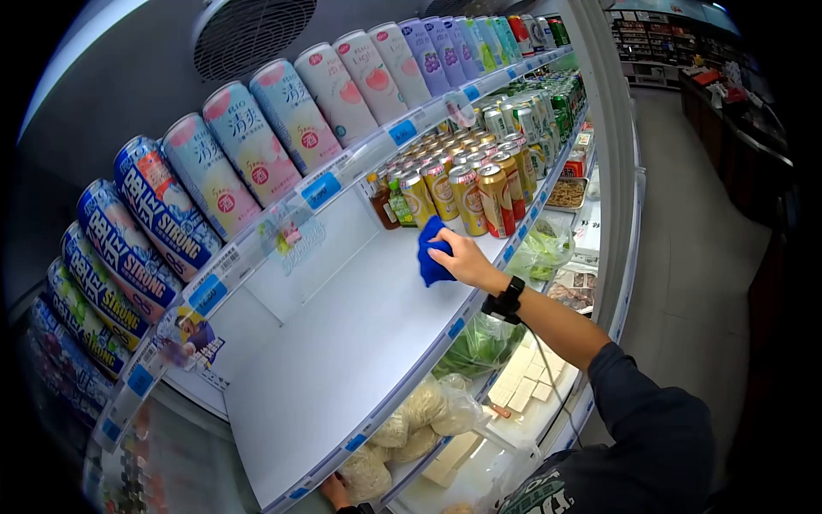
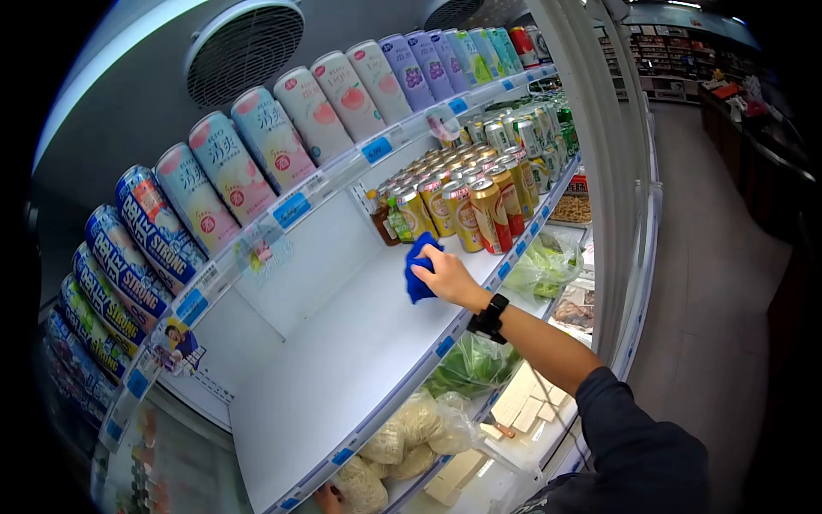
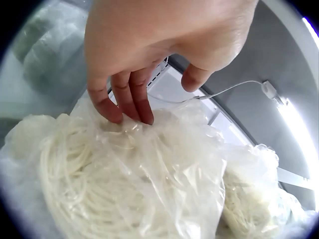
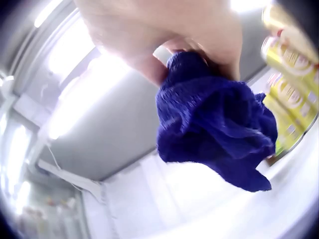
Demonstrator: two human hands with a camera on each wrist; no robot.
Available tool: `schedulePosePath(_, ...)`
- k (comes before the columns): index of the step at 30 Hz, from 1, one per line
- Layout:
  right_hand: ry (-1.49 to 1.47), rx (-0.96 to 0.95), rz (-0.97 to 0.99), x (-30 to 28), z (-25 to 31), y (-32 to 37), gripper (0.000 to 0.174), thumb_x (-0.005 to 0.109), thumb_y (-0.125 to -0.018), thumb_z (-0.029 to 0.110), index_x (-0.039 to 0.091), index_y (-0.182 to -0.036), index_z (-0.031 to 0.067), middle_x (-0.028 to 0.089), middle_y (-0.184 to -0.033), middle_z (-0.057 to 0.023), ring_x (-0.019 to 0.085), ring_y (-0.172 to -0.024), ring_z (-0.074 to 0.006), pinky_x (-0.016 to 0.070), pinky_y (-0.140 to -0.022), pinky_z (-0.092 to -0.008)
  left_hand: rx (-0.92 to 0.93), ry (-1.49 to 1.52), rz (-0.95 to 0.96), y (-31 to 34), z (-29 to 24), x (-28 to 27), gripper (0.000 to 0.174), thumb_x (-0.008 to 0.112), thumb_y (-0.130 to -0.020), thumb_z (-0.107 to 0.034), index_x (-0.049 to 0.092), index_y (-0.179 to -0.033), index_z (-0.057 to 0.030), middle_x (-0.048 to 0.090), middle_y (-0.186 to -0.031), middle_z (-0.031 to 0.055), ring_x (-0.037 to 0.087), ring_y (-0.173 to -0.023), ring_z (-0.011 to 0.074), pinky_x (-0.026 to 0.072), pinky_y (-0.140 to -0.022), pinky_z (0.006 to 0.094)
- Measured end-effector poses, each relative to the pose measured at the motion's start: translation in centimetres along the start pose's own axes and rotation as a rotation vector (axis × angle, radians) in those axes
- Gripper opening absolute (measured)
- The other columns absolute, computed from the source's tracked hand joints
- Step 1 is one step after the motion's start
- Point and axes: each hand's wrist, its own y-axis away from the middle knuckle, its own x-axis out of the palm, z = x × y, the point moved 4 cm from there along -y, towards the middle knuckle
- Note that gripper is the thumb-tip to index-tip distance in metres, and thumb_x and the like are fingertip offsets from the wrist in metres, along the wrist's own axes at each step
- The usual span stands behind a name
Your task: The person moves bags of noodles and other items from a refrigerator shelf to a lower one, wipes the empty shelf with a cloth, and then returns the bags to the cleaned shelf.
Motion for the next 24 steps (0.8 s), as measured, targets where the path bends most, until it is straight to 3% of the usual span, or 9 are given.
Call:
schedulePosePath(3, 0.631, 0.021, 0.322, -1.6, -7.1, 2.2, 0.027, 0.063, -0.077, 0.022, 0.053, -0.095, 0.0043, 0.055, -0.112, -0.0215, 0.057, -0.092, -0.0406, 0.0458, -0.076, -0.0458, 0.148, -0.358, -0.048, -1.9, 2.9, 0.3, 0.050, 0.046, -0.090, -0.022, 0.033, -0.133, -0.0004, 0.042, -0.124, 0.0183, 0.041, -0.111, 0.0260, 0.0331, -0.095, 0.0331)
schedulePosePath(5, 0.598, -0.089, 0.234, -1.8, -8.1, 3.4, 0.032, 0.064, -0.076, 0.023, 0.052, -0.101, 0.0059, 0.048, -0.118, -0.0215, 0.054, -0.094, -0.0438, 0.0444, -0.079, -0.0484, 0.187, -0.555, -0.051, -3.0, 4.9, 0.7, 0.049, 0.044, -0.091, -0.025, 0.035, -0.133, -0.0014, 0.041, -0.128, 0.0189, 0.039, -0.116, 0.0270, 0.0310, -0.098, 0.0331)
schedulePosePath(9, 0.650, -0.064, 0.237, 0.1, -7.8, 2.8, 0.030, 0.063, -0.074, 0.020, 0.050, -0.093, 0.0000, 0.055, -0.097, -0.0210, 0.056, -0.084, -0.0427, 0.0454, -0.075, -0.0497, 0.233, -0.855, 0.023, -6.1, 9.4, 1.2, 0.048, 0.039, -0.092, -0.030, 0.037, -0.132, -0.0035, 0.038, -0.135, 0.0200, 0.034, -0.125, 0.0290, 0.0269, -0.104, 0.0331)
schedulePosePath(11, 0.565, -0.068, 0.341, 2.8, -4.2, 4.3, 0.026, 0.062, -0.075, 0.018, 0.050, -0.088, -0.0008, 0.058, -0.083, -0.0190, 0.058, -0.073, -0.0381, 0.0476, -0.067, -0.0467, 0.249, -0.885, 0.027, -6.5, 11.0, 1.1, 0.048, 0.039, -0.092, -0.031, 0.037, -0.132, -0.0036, 0.037, -0.136, 0.0203, 0.033, -0.127, 0.0292, 0.0264, -0.105, 0.0332)
schedulePosePath(15, 0.313, -0.259, 0.599, 11.2, 7.4, 12.0, 0.029, 0.055, -0.082, 0.021, 0.045, -0.094, -0.0021, 0.056, -0.093, -0.0217, 0.059, -0.079, -0.0369, 0.0491, -0.066, -0.0458, 0.259, -0.716, -0.048, -5.8, 10.8, 1.0, 0.049, 0.042, -0.092, -0.028, 0.035, -0.132, -0.0021, 0.038, -0.132, 0.0200, 0.036, -0.122, 0.0281, 0.0284, -0.102, 0.0335)
schedulePosePath(18, -0.010, -0.379, 0.493, 19.0, 12.7, 16.1, 0.026, 0.055, -0.078, 0.015, 0.043, -0.094, -0.0017, 0.058, -0.071, -0.0165, 0.060, -0.058, -0.0359, 0.0481, -0.050, -0.0439, 0.262, -0.551, -0.046, -4.8, 8.3, 1.7, 0.049, 0.044, -0.091, -0.026, 0.034, -0.133, -0.0009, 0.039, -0.130, 0.0198, 0.038, -0.119, 0.0273, 0.0299, -0.100, 0.0337)
schedulePosePath(20, -0.188, -0.282, 0.611, 22.9, 16.4, 18.0, 0.027, 0.057, -0.077, 0.014, 0.042, -0.091, -0.0026, 0.058, -0.069, -0.0202, 0.059, -0.060, -0.0382, 0.0471, -0.053, -0.0464, 0.260, -0.450, -0.035, -4.0, 6.2, 2.3, 0.050, 0.045, -0.091, -0.025, 0.034, -0.133, -0.0002, 0.040, -0.128, 0.0197, 0.039, -0.116, 0.0267, 0.0309, -0.098, 0.0338)
schedulePosePath(22, -0.425, -0.150, 0.758, 25.1, 19.5, 19.0, 0.026, 0.053, -0.085, 0.019, 0.042, -0.092, -0.0036, 0.057, -0.067, -0.0226, 0.056, -0.064, -0.0431, 0.0457, -0.056, -0.0485, 0.251, -0.351, -0.014, -3.3, 4.5, 2.9, 0.051, 0.047, -0.091, -0.023, 0.033, -0.133, 0.0006, 0.040, -0.126, 0.0195, 0.040, -0.114, 0.0262, 0.0319, -0.097, 0.0339)
schedulePosePath(24, -0.710, 0.050, 0.842, 29.2, 20.0, 19.4, 0.032, 0.050, -0.090, 0.024, 0.042, -0.101, -0.0047, 0.057, -0.081, -0.0232, 0.059, -0.076, -0.0359, 0.0474, -0.064, -0.0439, 0.236, -0.252, 0.005, -2.7, 3.4, 2.9, 0.051, 0.048, -0.090, -0.022, 0.032, -0.133, 0.0014, 0.041, -0.124, 0.0194, 0.041, -0.112, 0.0256, 0.0329, -0.095, 0.0340)
